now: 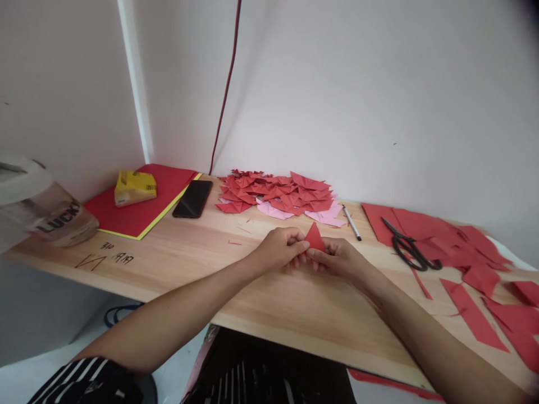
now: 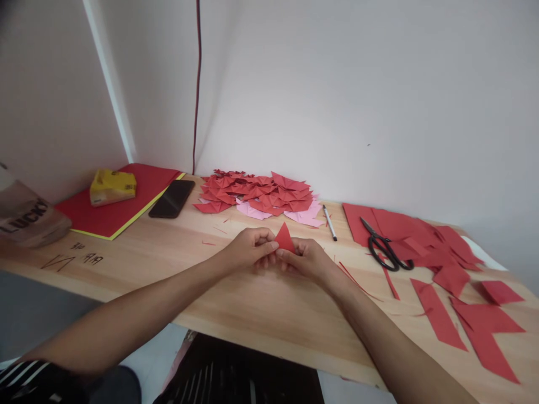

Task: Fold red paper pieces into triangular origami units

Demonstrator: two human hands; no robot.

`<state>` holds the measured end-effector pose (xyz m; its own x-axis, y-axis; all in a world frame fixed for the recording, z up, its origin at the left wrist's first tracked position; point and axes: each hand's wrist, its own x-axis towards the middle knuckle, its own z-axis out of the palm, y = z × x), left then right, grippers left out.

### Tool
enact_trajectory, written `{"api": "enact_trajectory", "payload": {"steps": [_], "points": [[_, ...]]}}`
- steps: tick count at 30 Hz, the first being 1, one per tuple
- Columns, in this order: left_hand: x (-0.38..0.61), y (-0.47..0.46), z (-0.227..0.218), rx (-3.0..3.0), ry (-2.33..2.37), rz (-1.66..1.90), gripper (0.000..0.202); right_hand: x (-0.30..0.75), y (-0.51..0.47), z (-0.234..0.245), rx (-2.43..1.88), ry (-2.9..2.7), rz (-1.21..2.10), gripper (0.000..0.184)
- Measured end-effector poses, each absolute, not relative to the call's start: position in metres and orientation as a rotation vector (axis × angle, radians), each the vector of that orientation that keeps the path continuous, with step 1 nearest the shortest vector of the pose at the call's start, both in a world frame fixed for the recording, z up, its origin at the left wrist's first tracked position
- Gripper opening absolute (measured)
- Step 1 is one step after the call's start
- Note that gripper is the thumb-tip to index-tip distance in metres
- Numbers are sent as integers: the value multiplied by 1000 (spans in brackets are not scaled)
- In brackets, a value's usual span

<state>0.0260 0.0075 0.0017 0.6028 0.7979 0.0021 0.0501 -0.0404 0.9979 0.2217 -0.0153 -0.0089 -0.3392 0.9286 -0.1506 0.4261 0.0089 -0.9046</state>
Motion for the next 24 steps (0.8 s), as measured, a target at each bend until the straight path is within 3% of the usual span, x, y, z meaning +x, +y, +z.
{"api": "enact_trajectory", "payload": {"steps": [15,24], "points": [[23,1,7,1761,786,582,12,219,-15,-2,-1321,-1625,1216,37],[21,13,5,1652,822,907,18,222,-14,0,-1324,-1560,1095,35]]}}
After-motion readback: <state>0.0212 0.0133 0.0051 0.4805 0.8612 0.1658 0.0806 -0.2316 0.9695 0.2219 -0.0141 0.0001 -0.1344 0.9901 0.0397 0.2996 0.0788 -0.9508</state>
